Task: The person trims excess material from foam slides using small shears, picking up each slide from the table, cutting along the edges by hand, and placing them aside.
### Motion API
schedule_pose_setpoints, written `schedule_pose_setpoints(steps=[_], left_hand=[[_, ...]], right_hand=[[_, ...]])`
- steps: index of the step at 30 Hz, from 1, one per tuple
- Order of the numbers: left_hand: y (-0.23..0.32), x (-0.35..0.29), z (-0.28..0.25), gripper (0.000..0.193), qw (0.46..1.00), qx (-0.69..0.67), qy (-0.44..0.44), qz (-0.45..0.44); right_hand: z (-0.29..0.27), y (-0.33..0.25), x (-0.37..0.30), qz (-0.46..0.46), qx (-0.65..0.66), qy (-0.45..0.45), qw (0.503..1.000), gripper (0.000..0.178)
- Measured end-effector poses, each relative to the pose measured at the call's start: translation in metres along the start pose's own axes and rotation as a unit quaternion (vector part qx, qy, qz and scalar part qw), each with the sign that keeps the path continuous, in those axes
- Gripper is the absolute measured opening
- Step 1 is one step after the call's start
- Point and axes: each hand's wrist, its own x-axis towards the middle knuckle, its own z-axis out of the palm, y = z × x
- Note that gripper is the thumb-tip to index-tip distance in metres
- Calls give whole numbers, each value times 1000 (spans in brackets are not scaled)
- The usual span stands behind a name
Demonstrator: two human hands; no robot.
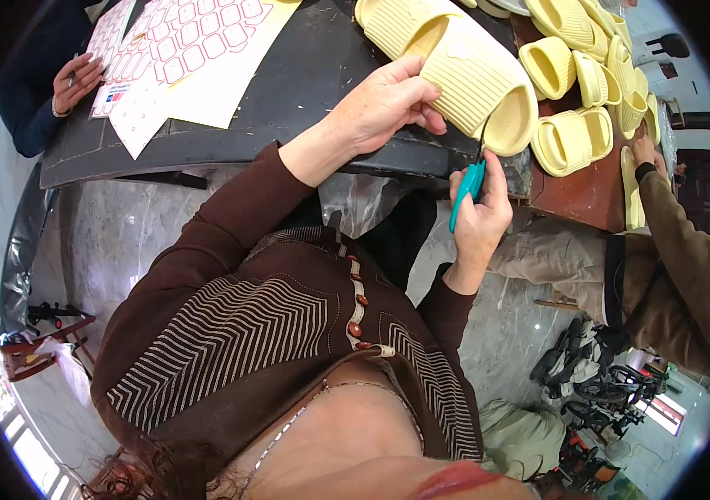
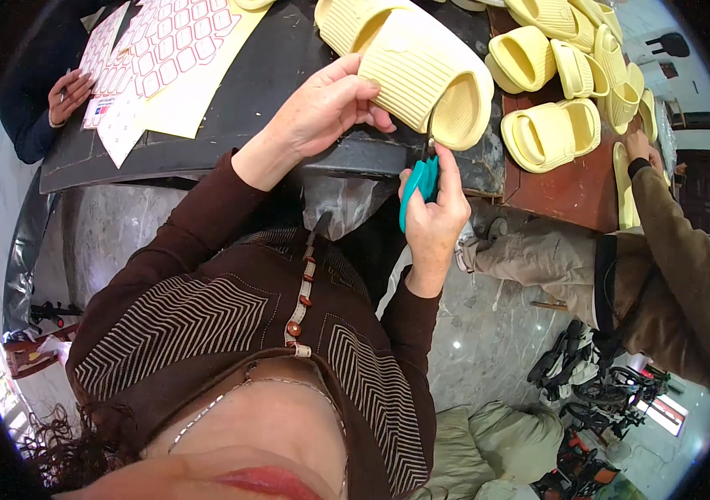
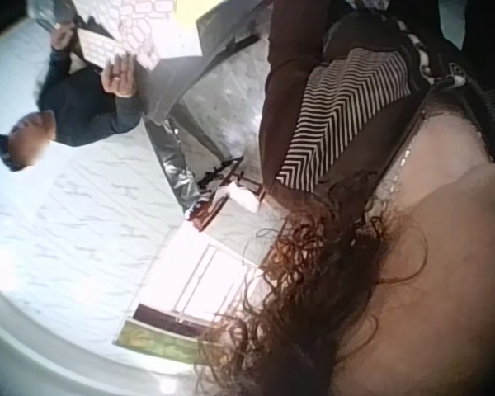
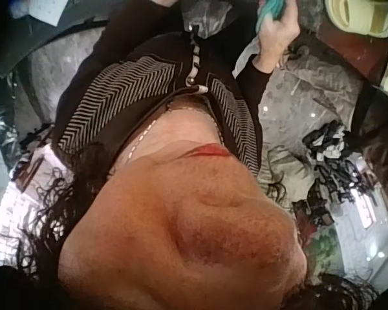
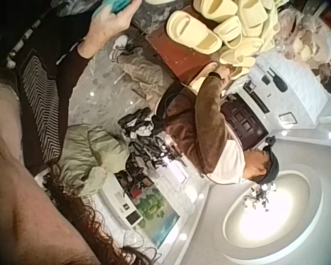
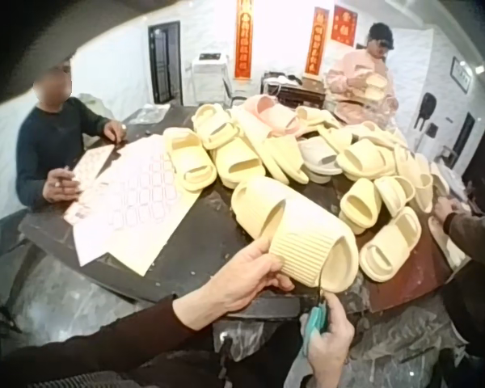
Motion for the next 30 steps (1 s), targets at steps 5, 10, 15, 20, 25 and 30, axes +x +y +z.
schedule_pose_setpoints(steps=[5,10,15,20,25,30], left_hand=[[1,0,1,28,1000,7,17,1],[-2,-2,6,29,995,99,-5,0],[-5,-4,6,29,972,231,-16,45],[-8,-6,6,30,972,225,13,69],[-7,-5,4,29,971,229,27,57],[-7,-3,3,24,975,214,34,49]], right_hand=[[5,5,-1,15,66,14,998,48],[3,13,-8,20,98,81,992,49],[-9,22,-8,35,94,82,992,52],[-10,16,-10,66,116,63,989,52],[-6,13,-10,62,93,48,993,52],[-4,5,-9,64,91,41,993,52]])
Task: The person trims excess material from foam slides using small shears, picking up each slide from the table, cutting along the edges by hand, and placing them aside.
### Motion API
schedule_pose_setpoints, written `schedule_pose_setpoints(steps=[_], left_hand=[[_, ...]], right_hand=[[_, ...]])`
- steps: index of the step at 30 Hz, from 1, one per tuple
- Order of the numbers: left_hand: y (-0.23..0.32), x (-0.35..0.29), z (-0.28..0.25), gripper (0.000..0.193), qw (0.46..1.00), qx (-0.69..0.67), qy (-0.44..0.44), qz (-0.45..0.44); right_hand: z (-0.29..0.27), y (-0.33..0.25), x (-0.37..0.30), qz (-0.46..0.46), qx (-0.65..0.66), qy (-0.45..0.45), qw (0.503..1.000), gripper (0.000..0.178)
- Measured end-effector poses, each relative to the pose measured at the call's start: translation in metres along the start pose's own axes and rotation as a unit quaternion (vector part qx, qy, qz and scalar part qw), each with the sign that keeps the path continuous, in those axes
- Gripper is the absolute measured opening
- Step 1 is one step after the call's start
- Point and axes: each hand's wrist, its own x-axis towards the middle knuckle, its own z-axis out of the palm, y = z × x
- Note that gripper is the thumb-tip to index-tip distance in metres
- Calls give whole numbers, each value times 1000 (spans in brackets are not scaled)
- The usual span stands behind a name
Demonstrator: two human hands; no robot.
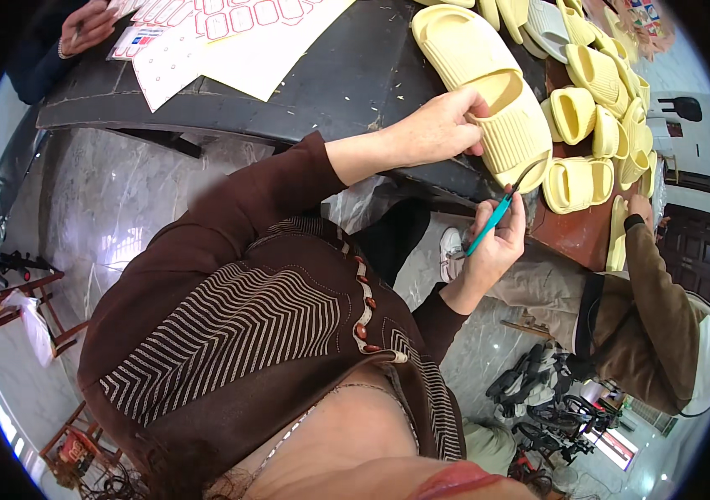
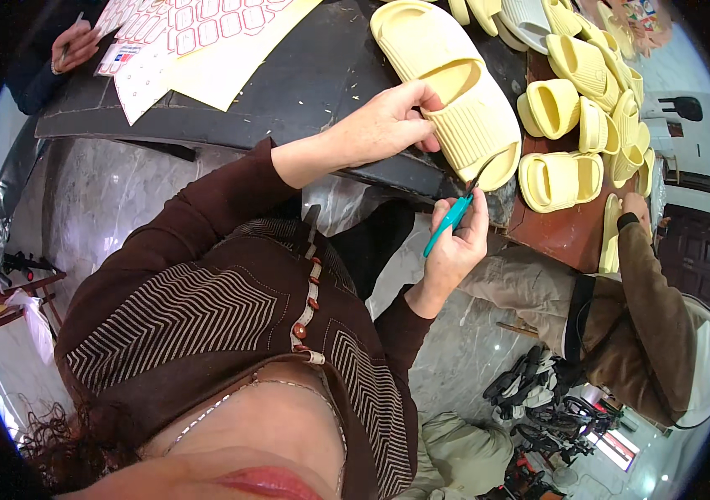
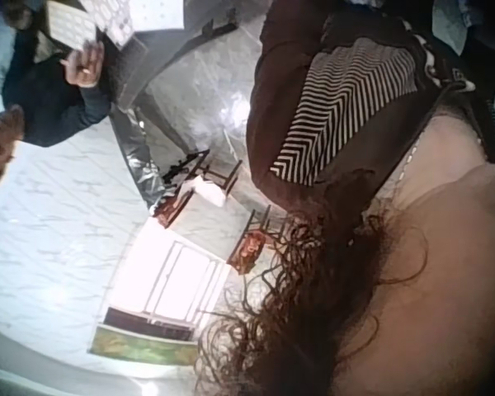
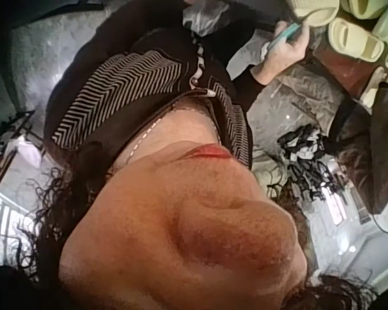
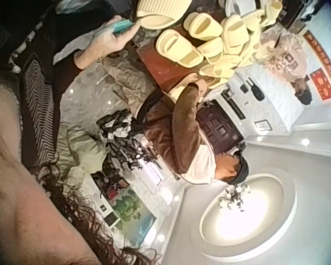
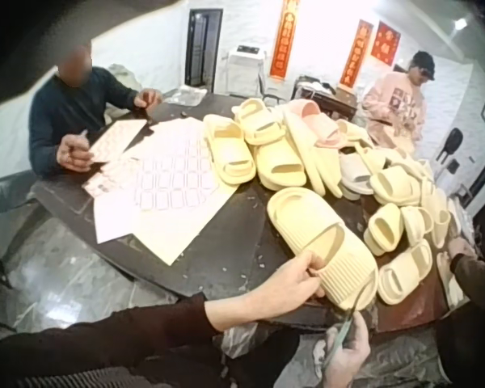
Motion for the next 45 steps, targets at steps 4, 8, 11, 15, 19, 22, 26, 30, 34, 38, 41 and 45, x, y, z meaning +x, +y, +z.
schedule_pose_setpoints(steps=[4,8,11,15,19,22,26,30,34,38,41,45], left_hand=[[-5,2,0,26,1000,17,-2,4],[-16,4,1,34,993,100,16,66],[-14,3,0,39,955,217,51,195],[-9,-2,1,47,959,227,17,170],[-6,-4,-2,50,944,251,20,213],[6,-5,-11,46,932,275,35,232],[43,12,-42,42,927,335,34,164],[51,66,-87,35,900,401,98,143],[43,100,-103,32,945,303,120,10],[38,107,-103,29,949,293,53,-101],[40,102,-102,28,974,183,30,-131],[43,90,-100,29,986,28,40,-159]], right_hand=[[2,-2,1,-16,-10,-1,1000,52],[3,1,0,-29,-4,3,1000,46],[0,2,-1,-36,-3,-2,999,46],[-3,4,2,-42,-19,3,999,47],[-2,5,8,-43,-30,3,999,48],[-2,1,7,-32,-19,-6,999,48],[-1,1,6,-13,12,-27,999,49],[2,4,4,-15,21,-39,999,49],[7,3,1,-14,21,-54,998,49],[9,2,-1,-13,18,-59,998,48],[12,3,-4,-18,19,-60,998,48],[23,1,2,-18,66,-86,994,48]])
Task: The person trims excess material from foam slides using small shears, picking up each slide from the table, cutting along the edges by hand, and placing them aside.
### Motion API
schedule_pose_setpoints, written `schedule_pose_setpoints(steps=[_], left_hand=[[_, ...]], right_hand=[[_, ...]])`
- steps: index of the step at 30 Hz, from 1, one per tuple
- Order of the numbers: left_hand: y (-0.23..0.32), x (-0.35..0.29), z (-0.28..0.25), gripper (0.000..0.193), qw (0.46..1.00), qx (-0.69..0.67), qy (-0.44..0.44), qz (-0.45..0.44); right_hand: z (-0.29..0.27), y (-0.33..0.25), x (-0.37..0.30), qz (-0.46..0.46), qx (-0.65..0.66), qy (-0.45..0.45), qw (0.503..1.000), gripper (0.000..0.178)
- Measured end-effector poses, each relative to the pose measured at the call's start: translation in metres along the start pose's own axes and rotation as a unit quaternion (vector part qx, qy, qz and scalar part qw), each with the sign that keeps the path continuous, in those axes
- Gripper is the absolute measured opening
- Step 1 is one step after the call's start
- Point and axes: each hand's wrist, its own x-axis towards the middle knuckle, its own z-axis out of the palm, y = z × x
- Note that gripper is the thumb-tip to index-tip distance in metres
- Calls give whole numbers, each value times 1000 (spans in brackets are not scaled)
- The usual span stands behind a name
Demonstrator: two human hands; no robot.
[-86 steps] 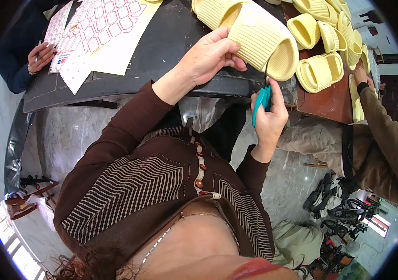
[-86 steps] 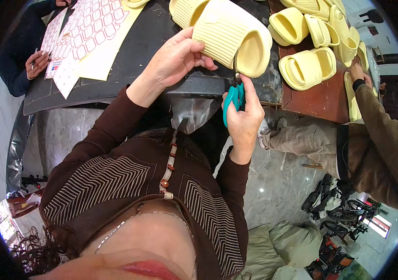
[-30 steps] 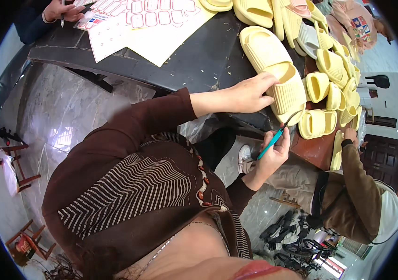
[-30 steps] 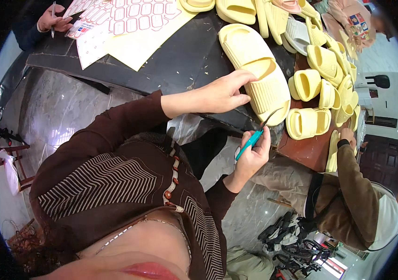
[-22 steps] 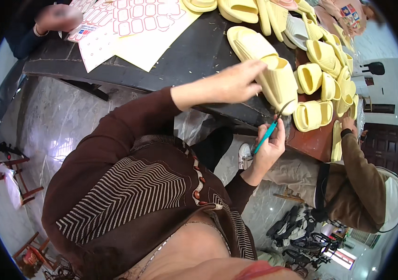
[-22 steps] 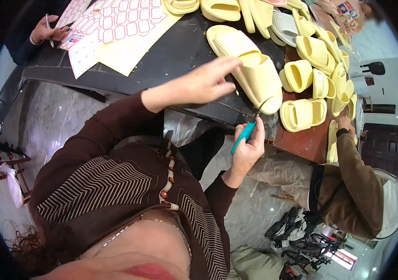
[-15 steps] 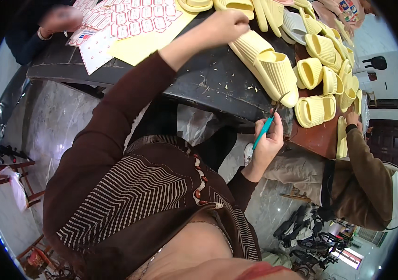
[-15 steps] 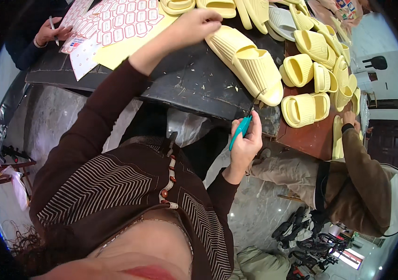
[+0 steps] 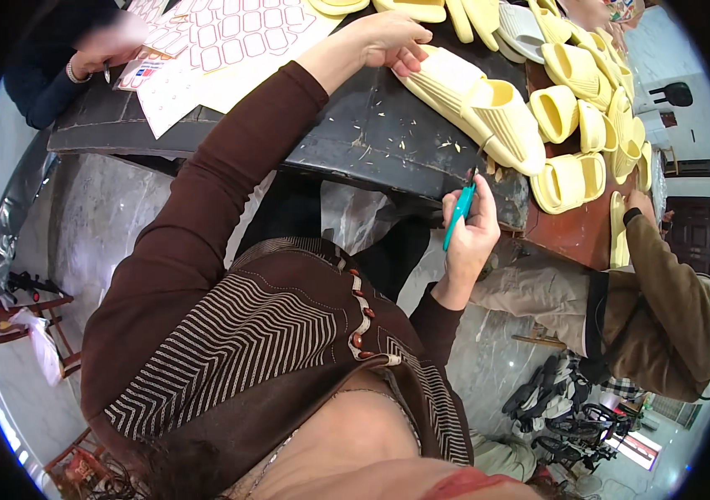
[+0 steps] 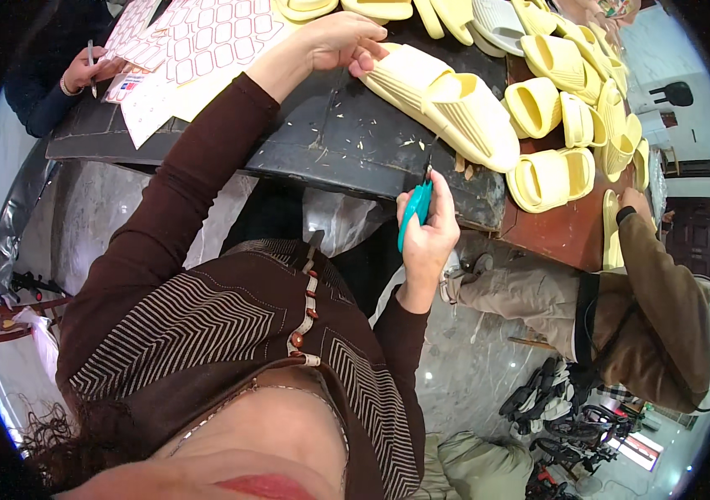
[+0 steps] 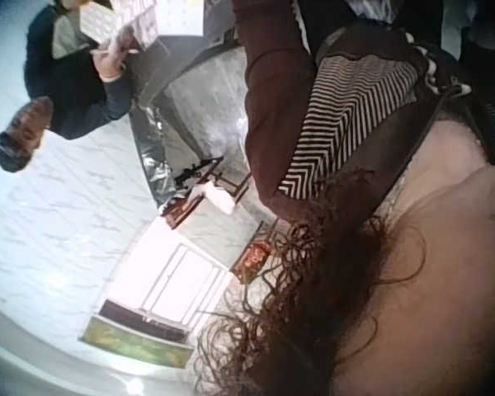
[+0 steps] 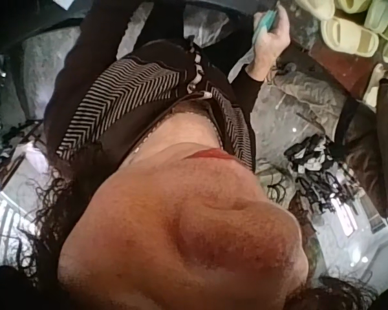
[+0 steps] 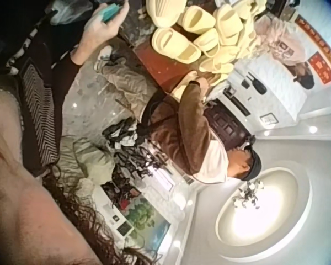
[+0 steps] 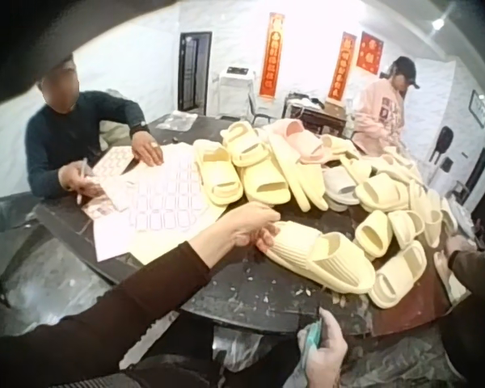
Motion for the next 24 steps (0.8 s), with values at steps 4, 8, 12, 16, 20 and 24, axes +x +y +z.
schedule_pose_setpoints(steps=[4,8,12,16,20,24], left_hand=[[-5,-14,4,31,990,-139,13,-27],[-12,-41,20,34,984,-172,41,14],[-25,-67,30,30,977,-171,63,106],[-38,-76,35,37,975,-167,52,137],[-45,-87,40,36,970,-175,47,159],[-48,-88,42,34,971,-167,39,169]], right_hand=[[7,0,8,1,-19,-12,1000,47],[5,-5,16,31,-5,-14,999,45],[7,-15,17,43,-24,-8,999,45],[9,-21,14,41,-150,-40,987,44],[14,-21,7,57,-144,-28,988,45],[18,-20,8,102,-83,-27,991,44]])
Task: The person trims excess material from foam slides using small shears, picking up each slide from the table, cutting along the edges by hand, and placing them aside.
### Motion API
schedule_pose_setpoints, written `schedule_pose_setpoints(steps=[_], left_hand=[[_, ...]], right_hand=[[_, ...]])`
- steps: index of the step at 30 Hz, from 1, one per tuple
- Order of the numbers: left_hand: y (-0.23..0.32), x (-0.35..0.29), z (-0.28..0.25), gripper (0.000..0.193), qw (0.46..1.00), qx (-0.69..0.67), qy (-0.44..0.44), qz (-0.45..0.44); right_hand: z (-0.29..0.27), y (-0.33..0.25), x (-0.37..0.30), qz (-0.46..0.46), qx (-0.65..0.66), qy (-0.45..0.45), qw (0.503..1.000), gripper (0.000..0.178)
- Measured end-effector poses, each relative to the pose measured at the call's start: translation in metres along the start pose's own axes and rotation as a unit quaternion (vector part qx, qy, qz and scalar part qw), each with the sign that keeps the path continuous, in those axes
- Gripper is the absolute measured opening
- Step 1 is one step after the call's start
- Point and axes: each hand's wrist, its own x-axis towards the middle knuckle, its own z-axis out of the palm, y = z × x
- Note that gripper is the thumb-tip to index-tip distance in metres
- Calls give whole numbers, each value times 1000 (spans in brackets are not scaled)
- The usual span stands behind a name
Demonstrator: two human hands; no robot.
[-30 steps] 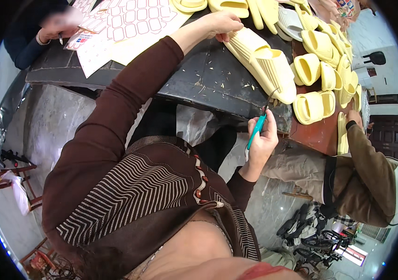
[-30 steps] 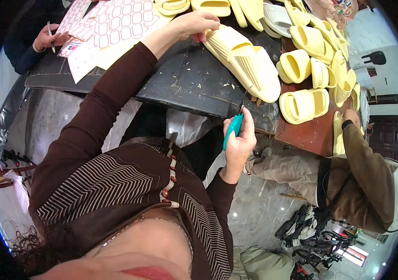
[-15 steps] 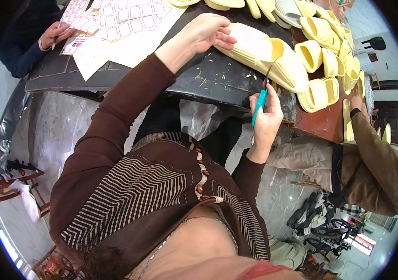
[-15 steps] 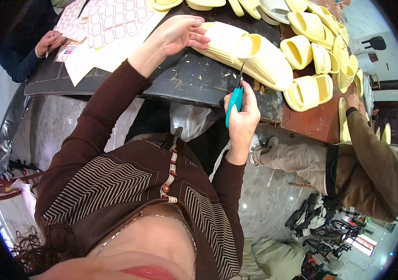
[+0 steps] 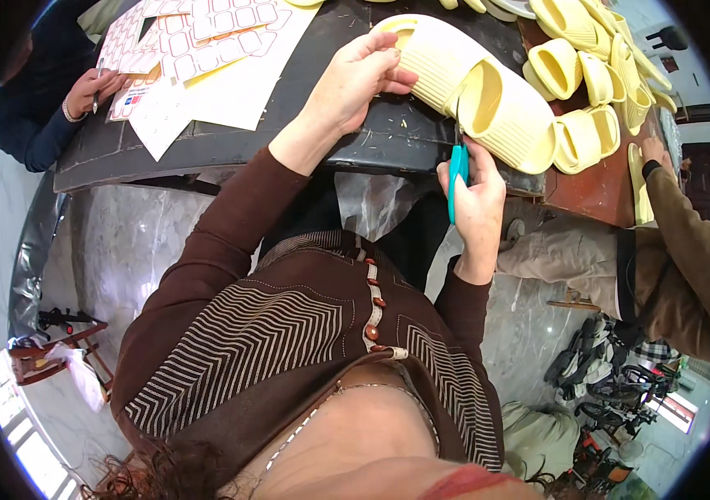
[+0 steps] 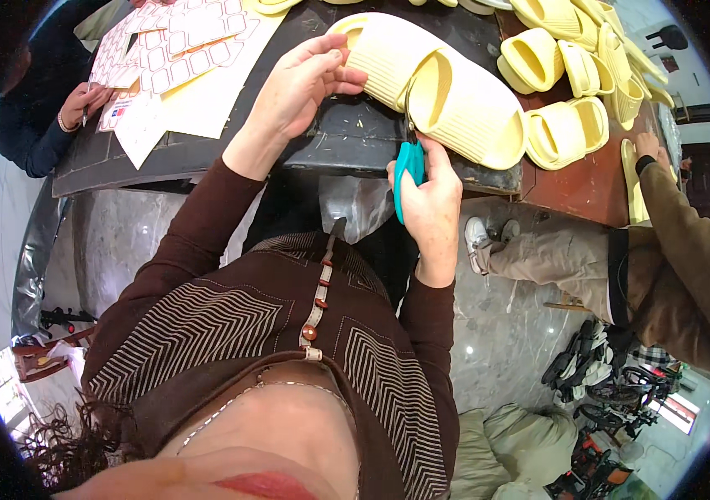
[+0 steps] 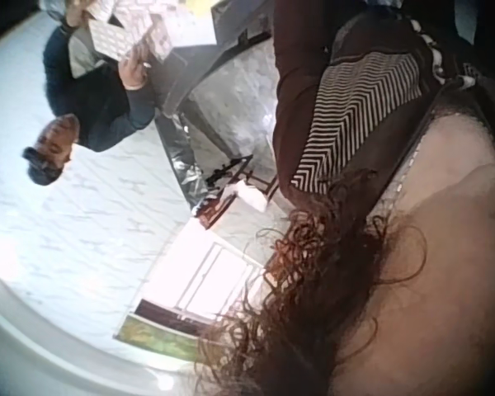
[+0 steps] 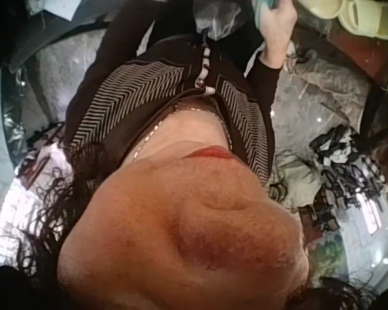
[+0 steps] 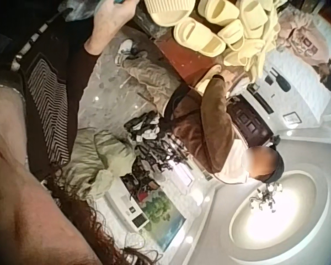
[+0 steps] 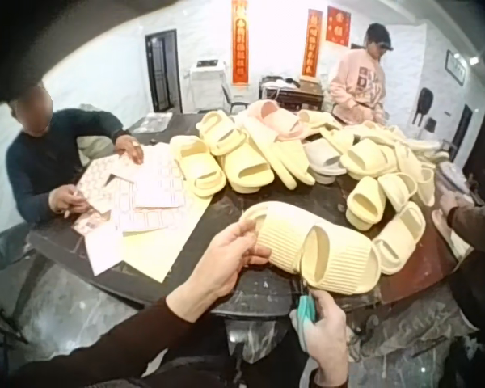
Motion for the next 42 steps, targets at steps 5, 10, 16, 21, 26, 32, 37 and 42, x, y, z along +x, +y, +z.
schedule_pose_setpoints(steps=[5,10,16,21,26,32,37,42], left_hand=[[-3,-1,-3,33,1000,-4,-2,6],[-2,-1,-4,32,1000,-11,-7,2],[-2,-1,-4,32,1000,-11,-9,7],[-3,-2,-4,31,1000,-11,-9,8],[-3,-2,-4,31,1000,-6,-5,9],[-1,-4,-3,33,1000,3,2,9],[-1,-4,-3,34,1000,-4,4,9],[-2,-2,-3,35,1000,-3,1,13]], right_hand=[[6,-2,0,23,25,-15,999,44],[13,-12,-4,64,69,-11,995,45],[13,-16,-6,92,102,-30,990,45],[14,-17,-5,97,103,-31,989,43],[14,-15,-6,89,100,-33,990,45],[15,-8,-5,66,97,-29,993,45],[15,-11,-5,79,94,-25,992,43],[12,-9,-6,89,101,-27,991,41]])
